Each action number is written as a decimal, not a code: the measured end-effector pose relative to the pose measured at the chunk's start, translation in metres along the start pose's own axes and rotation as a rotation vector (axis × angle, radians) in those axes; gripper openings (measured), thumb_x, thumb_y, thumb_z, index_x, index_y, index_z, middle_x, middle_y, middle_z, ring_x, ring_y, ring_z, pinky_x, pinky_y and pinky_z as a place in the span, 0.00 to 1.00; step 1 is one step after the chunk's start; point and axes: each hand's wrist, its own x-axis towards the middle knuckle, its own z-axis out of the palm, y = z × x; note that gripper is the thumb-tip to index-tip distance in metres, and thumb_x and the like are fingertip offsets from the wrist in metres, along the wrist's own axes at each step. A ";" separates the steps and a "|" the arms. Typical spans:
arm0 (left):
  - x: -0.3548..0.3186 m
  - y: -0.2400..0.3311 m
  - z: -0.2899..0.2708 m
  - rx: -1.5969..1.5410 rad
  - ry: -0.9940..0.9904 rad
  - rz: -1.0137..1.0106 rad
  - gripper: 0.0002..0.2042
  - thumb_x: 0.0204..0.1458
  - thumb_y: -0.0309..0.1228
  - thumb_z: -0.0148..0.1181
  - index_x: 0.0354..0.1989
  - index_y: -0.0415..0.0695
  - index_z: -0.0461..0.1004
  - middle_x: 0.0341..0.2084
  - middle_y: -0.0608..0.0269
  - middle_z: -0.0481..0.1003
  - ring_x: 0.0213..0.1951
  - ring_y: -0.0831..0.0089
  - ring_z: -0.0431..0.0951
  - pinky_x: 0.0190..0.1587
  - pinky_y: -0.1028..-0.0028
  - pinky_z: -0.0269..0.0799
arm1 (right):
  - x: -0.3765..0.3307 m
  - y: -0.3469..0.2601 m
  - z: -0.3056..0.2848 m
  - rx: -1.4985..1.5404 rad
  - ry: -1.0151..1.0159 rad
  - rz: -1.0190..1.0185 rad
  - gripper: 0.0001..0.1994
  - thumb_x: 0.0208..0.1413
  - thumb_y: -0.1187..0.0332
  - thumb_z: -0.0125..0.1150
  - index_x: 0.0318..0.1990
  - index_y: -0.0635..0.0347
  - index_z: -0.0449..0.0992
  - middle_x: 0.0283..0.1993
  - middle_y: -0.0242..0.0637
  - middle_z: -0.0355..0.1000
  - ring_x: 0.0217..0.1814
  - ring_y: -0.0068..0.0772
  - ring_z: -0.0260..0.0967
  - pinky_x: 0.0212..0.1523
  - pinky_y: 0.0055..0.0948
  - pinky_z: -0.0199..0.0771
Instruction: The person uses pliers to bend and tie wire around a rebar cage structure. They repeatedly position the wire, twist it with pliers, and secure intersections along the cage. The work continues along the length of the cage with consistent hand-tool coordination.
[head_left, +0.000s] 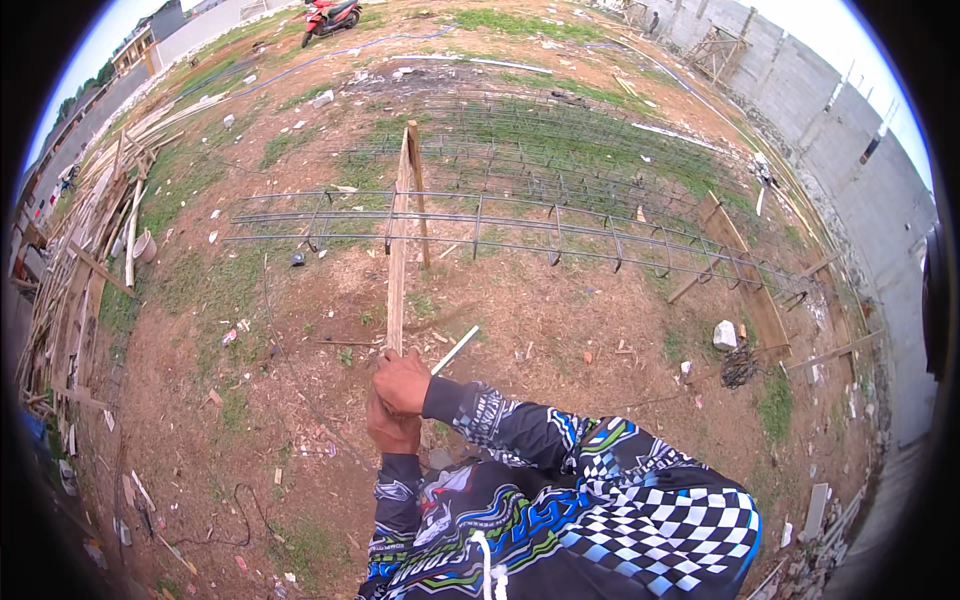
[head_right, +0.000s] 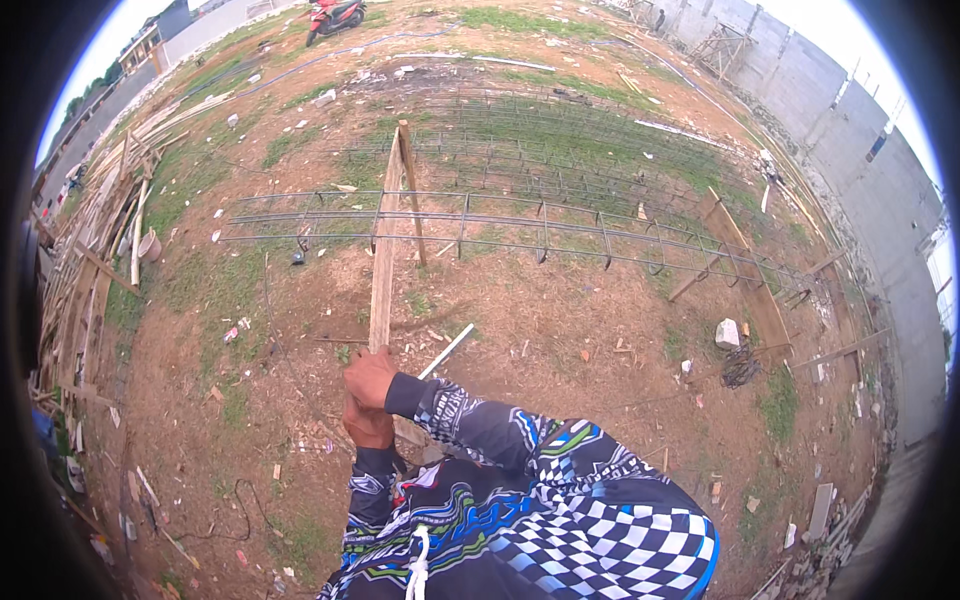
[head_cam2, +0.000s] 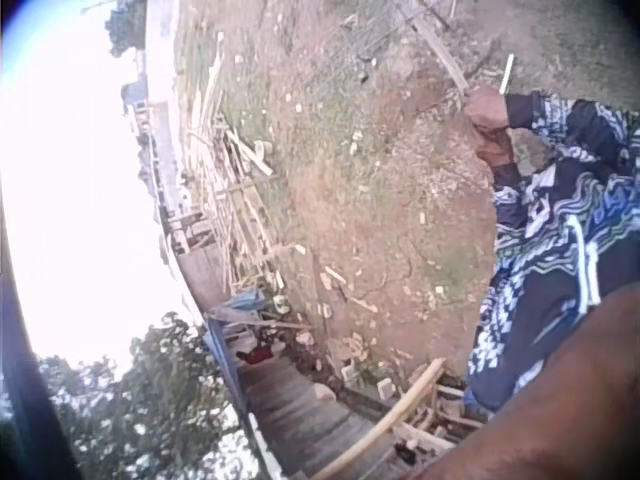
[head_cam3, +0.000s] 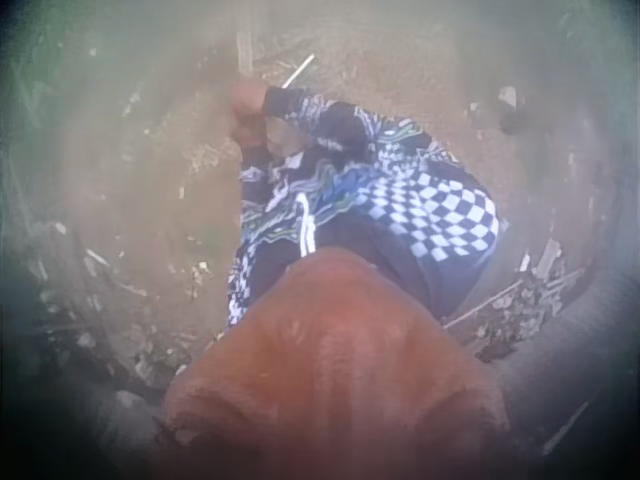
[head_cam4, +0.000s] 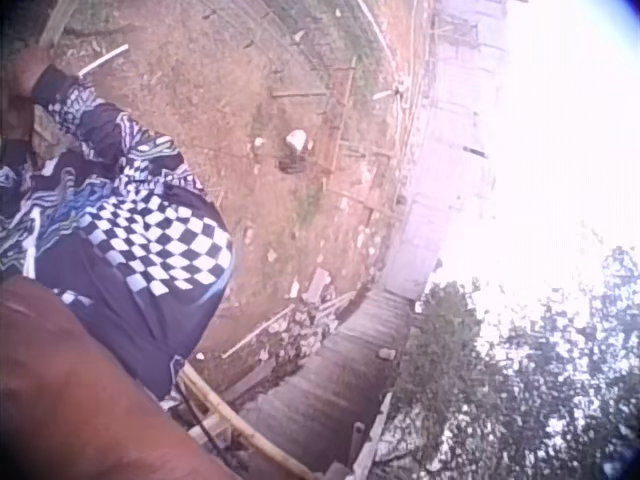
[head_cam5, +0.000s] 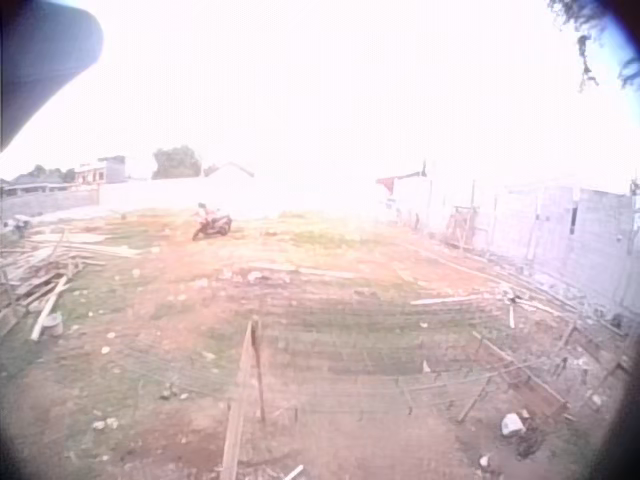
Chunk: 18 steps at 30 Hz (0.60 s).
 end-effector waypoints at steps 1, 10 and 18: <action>0.000 0.004 0.003 0.007 0.015 0.039 0.24 0.47 0.38 0.64 0.51 0.38 0.71 0.43 0.45 0.75 0.45 0.44 0.75 0.47 0.56 0.70 | -0.001 -0.001 -0.001 -0.050 -0.012 -0.002 0.11 0.38 0.62 0.64 0.29 0.57 0.82 0.37 0.42 0.75 0.46 0.45 0.70 0.34 0.55 0.70; 0.000 0.003 -0.002 0.063 0.005 0.057 0.28 0.48 0.35 0.62 0.56 0.34 0.67 0.48 0.41 0.73 0.49 0.43 0.74 0.51 0.55 0.69 | -0.007 0.011 0.007 -0.317 0.056 -0.187 0.13 0.46 0.61 0.59 0.32 0.61 0.76 0.38 0.42 0.69 0.45 0.43 0.66 0.37 0.48 0.66; -0.002 0.002 0.006 0.168 0.045 0.048 0.30 0.48 0.31 0.62 0.60 0.32 0.65 0.53 0.39 0.71 0.54 0.44 0.72 0.56 0.57 0.67 | -0.001 0.022 -0.033 0.030 -0.214 0.000 0.14 0.44 0.63 0.63 0.35 0.62 0.73 0.40 0.46 0.70 0.48 0.48 0.68 0.41 0.44 0.70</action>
